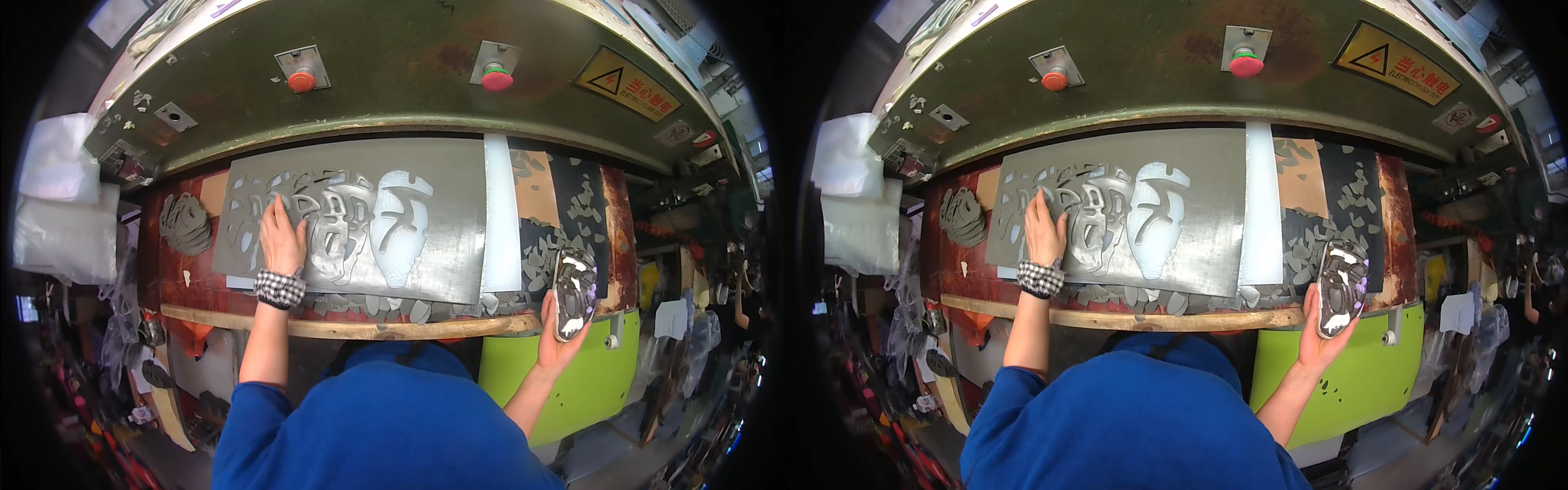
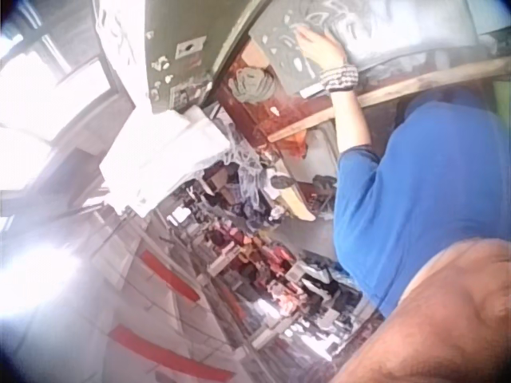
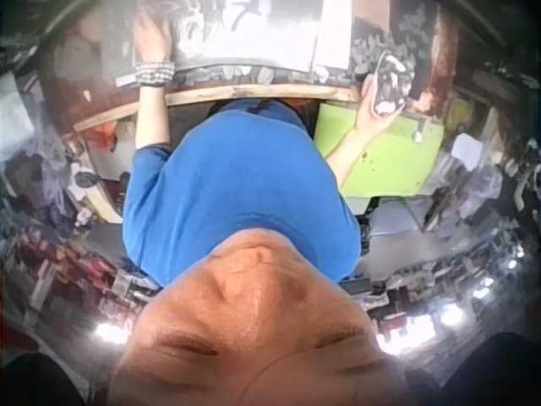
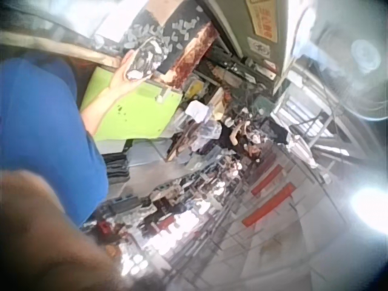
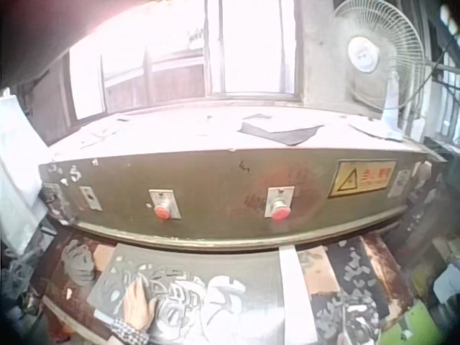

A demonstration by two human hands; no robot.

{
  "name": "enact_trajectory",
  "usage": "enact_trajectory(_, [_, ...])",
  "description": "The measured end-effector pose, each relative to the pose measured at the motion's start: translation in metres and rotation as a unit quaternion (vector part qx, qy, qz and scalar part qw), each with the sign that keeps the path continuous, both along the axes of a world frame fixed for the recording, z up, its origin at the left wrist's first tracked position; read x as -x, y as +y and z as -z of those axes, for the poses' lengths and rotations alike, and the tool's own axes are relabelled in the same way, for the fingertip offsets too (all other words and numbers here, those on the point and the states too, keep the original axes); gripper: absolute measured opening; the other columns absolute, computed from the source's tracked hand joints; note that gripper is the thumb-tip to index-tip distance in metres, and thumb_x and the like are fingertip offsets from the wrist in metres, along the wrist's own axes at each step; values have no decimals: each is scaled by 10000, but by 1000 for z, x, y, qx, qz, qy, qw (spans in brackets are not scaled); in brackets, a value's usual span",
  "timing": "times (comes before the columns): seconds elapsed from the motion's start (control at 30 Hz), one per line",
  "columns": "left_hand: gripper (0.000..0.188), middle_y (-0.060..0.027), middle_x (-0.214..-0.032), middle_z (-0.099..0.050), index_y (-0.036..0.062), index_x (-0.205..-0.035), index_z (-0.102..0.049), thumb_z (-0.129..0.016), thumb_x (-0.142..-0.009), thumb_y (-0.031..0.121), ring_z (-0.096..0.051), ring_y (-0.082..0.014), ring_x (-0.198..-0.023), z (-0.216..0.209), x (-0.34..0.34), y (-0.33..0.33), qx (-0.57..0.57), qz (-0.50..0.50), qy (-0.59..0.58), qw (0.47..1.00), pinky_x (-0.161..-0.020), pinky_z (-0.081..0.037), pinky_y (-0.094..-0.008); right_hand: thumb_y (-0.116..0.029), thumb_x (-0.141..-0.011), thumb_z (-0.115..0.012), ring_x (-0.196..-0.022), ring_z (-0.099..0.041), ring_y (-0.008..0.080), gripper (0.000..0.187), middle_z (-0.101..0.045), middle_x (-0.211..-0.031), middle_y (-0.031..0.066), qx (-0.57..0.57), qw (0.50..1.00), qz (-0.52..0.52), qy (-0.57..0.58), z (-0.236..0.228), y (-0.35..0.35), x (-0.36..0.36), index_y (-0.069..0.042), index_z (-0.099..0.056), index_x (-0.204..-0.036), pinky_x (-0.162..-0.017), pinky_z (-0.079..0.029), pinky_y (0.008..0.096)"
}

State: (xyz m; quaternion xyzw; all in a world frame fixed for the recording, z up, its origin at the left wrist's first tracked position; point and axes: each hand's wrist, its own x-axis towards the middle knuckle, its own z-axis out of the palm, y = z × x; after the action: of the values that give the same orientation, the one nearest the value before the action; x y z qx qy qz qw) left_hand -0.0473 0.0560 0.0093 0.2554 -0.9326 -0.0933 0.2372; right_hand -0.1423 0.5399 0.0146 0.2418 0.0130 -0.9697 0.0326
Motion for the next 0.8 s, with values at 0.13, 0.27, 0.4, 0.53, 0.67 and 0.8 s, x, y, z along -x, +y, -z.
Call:
enact_trajectory(0.13, [477,-180,-1397,-411,145,-1326,-514,-598,-856,138,-370,-360,-1323,33,-20,5,19,70,-91,993,-1105,-238,-562,-447,-977,-459,-1152,-521,418,631,-430,-1350,245,-384,916,-74,95,-8,-43,-8,-57,-290,-1444,-1009,-475,485])
enact_trajectory(0.27, [448,-180,-1409,-402,147,-1292,-554,-577,-848,93,-358,-361,-1331,28,-28,21,12,72,-80,994,-1117,-213,-557,-149,-1001,-451,-1145,-557,298,452,-501,-1279,187,-522,811,-110,241,-12,-96,-15,57,-333,-1384,-1026,-451,457])
enact_trajectory(0.4, [479,-180,-1417,-392,142,-1310,-540,-553,-839,52,-345,-356,-1342,15,-33,32,-17,73,-98,992,-1122,-208,-546,-6,-822,-687,-1129,-556,272,589,-494,-1312,163,-692,665,-145,241,-12,-149,7,10,-416,-1345,-954,-457,361])
enact_trajectory(0.53, [466,-191,-1405,-400,138,-1276,-572,-572,-815,74,-344,-364,-1336,12,-35,35,-38,60,-110,991,-1121,-184,-566,-62,-665,-816,-1217,-453,422,707,-422,-1327,290,-899,333,-80,273,3,-206,28,-15,-468,-1280,-1016,-381,451])
enact_trajectory(0.67, [464,-201,-1386,-416,139,-1274,-575,-569,-813,83,-352,-367,-1327,12,-31,32,-36,67,-109,991,-1123,-184,-558,-71,-632,-819,-1161,-433,507,691,-369,-1321,350,-912,302,-44,275,11,-218,34,-4,-504,-1243,-977,-386,505])
enact_trajectory(0.8, [466,-196,-1384,-418,141,-1271,-579,-572,-809,84,-353,-368,-1327,8,-25,29,-42,67,-113,990,-1122,-187,-556,-83,-643,-821,-1163,-429,518,697,-353,-1332,365,-914,290,-71,274,7,-210,31,3,-488,-1249,-985,-376,511])
